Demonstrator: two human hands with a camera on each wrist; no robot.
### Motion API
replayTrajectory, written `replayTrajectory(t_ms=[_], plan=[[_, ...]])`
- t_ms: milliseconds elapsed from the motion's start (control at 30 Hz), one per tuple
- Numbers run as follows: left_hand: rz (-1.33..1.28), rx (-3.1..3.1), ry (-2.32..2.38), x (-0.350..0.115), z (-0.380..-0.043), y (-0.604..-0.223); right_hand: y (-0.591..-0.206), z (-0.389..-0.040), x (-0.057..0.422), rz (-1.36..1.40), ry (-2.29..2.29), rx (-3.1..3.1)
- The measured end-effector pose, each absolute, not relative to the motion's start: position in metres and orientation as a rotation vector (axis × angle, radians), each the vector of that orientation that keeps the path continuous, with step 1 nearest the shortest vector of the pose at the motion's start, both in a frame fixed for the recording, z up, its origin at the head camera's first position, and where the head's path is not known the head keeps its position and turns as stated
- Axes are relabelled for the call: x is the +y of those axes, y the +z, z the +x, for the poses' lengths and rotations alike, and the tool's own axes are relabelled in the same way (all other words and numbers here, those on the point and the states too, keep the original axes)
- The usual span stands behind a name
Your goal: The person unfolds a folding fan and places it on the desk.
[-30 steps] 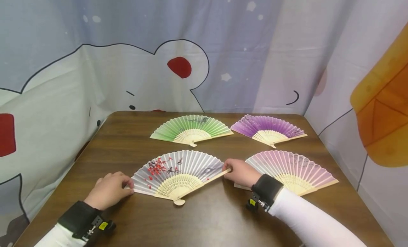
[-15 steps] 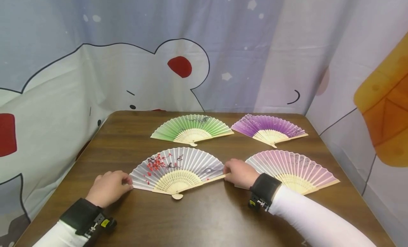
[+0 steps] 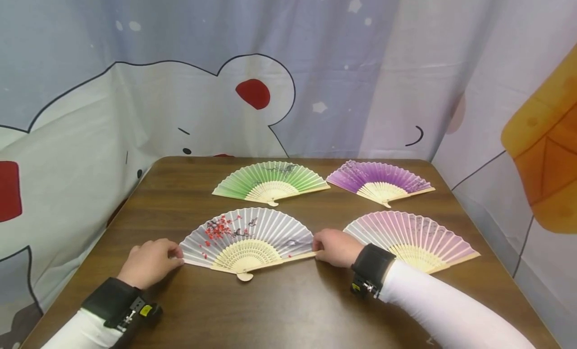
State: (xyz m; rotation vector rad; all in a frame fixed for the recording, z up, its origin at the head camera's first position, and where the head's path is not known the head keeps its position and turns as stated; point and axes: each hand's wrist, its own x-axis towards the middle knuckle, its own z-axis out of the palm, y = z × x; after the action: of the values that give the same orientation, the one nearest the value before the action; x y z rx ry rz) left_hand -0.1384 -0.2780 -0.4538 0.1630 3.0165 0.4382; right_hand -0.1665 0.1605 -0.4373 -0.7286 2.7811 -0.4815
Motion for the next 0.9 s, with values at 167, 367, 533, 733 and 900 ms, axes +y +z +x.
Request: replayTrajectory(t_ms=[167,367,533,733,900], plan=[[0.175,3.001,0.475,-0.278,-0.1391,-0.4512,-0.4413,-0.1677,0.1606,-0.734,-0.463,2.783],[0.18,2.986,0.496,-0.2791,-0.1415,-0.4535,-0.4421,-0.1668,0.1603,-0.757,-0.486,2.789],[0.2,2.987,0.502,-0.2789,-0.1438,-0.4543,-0.4405,-0.1642,0.1603,-0.737,-0.525,2.779],[0.211,2.992,0.492,-0.2752,-0.1421,-0.4517,-0.4425,-0.1617,0.1618,-0.739,-0.535,2.796],[0.235,3.0,0.49,-0.2695,-0.1401,-0.4495,-0.4453,-0.1598,0.166,-0.77,-0.567,2.81]])
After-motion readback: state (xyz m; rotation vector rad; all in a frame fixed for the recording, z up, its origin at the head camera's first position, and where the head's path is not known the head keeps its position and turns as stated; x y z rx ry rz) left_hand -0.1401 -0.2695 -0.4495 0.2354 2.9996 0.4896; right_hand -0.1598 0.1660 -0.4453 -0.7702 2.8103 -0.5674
